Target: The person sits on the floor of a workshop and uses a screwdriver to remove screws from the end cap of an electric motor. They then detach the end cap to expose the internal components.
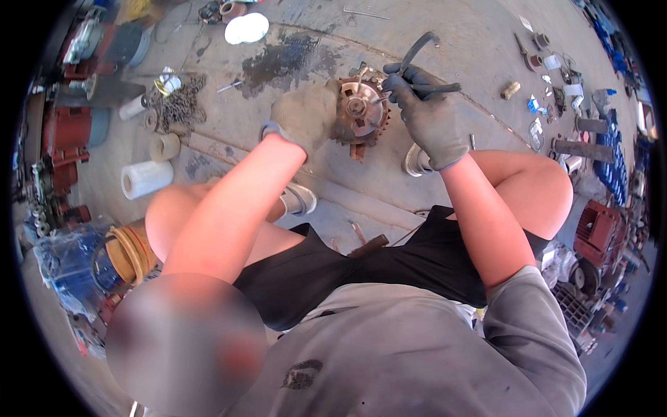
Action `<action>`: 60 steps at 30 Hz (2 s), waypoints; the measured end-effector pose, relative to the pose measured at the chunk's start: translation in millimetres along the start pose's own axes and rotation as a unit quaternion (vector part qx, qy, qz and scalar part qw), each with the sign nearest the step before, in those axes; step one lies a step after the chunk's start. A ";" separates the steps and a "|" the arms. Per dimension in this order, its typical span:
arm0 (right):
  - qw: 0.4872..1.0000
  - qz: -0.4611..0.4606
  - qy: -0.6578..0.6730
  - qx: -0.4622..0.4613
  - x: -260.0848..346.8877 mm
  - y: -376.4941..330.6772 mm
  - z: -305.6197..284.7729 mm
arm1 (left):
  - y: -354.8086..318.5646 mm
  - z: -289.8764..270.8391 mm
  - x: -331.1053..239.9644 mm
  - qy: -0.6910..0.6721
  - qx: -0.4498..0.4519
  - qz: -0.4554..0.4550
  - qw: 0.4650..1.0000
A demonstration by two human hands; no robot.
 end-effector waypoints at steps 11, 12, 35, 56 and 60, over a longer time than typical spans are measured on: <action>0.998 -0.026 -0.059 0.011 15.7 1.0 -16.8 | -21.1 29.7 -27.6 -0.340 0.187 -0.044 0.921; 0.998 -0.008 -0.064 0.022 18.0 2.0 -17.4 | -29.0 27.6 -32.7 -0.374 0.230 -0.052 0.897; 0.990 -0.120 0.069 -0.003 -6.7 -19.6 21.6 | -28.0 -35.5 -3.9 -0.246 0.010 -0.068 0.967; 0.894 0.250 -0.368 -0.053 -448.3 -425.4 -237.2 | -13.4 -12.8 -62.0 -0.765 0.207 -0.087 0.604; 0.696 0.462 0.479 -0.269 -533.7 -538.6 -130.4 | -38.0 -22.0 -36.0 -0.730 0.110 -0.098 0.667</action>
Point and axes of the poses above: each hand's wrist, its own y-axis towards the middle knuckle, its own z-axis out of the palm, x = y × z, the point moved 10 cm from there along y, towards the middle knuckle, and after that the axes turned 3 degrees about -z, right-handed, at the moved point
